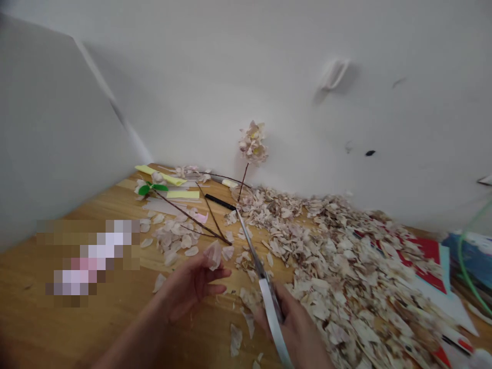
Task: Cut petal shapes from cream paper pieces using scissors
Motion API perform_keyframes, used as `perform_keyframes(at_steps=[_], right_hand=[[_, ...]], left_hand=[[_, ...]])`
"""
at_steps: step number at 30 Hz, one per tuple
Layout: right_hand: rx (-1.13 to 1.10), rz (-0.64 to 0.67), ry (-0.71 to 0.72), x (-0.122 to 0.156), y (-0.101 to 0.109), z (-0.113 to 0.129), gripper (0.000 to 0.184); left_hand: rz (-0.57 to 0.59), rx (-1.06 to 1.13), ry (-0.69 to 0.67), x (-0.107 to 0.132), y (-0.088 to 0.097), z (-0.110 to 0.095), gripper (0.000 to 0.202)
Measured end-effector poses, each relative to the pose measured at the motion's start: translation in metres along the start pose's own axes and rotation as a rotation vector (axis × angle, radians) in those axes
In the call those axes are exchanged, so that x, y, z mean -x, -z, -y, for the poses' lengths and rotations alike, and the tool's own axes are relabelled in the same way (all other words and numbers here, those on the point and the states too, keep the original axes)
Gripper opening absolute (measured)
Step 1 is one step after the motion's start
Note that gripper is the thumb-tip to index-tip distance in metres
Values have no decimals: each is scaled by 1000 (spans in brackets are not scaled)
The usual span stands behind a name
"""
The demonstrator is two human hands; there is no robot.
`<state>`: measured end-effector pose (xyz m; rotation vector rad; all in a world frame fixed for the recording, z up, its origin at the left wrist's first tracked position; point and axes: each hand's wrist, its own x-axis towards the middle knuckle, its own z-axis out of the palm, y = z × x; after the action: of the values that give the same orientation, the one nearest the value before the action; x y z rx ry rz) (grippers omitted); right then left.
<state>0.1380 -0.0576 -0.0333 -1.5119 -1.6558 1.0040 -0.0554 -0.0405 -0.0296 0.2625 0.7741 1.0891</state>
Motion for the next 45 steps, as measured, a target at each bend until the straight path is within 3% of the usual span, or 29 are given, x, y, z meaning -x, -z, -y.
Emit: perform_keyframes(at_steps=[4, 9, 12, 17, 23, 25, 29, 34, 38, 45], right_hand=[[13, 4, 1, -22, -5, 17, 30], [2, -36, 33, -35, -14, 31, 26], [-8, -132, 26, -37, -20, 25, 25], [-106, -253, 12, -39, -25, 10, 32], [-199, -362, 25, -36, -33, 10, 31], [-230, -377, 25, -35, -37, 13, 30], [-278, -379, 17, -32, -41, 16, 30], [-320, -325, -12, -28, -42, 18, 27], [-339, -296, -16, -24, -43, 20, 24], [-351, -243, -15, -22, -41, 21, 22]], left_hand=[[154, -65, 290, -6, 4, 8, 16], [262, -192, 403, -10, 5, 19, 26], [224, -257, 275, -7, 1, 21, 19], [-5, -363, -58, -5, -6, 20, 20], [-17, -310, -259, -5, -13, 28, 45], [-19, -312, -290, -6, -15, 31, 48], [-75, -323, -326, -5, -16, 32, 33], [-135, -330, -427, -2, -16, 30, 29], [-191, -326, -429, -1, -17, 27, 27], [-164, -303, -394, -1, -13, 23, 26]])
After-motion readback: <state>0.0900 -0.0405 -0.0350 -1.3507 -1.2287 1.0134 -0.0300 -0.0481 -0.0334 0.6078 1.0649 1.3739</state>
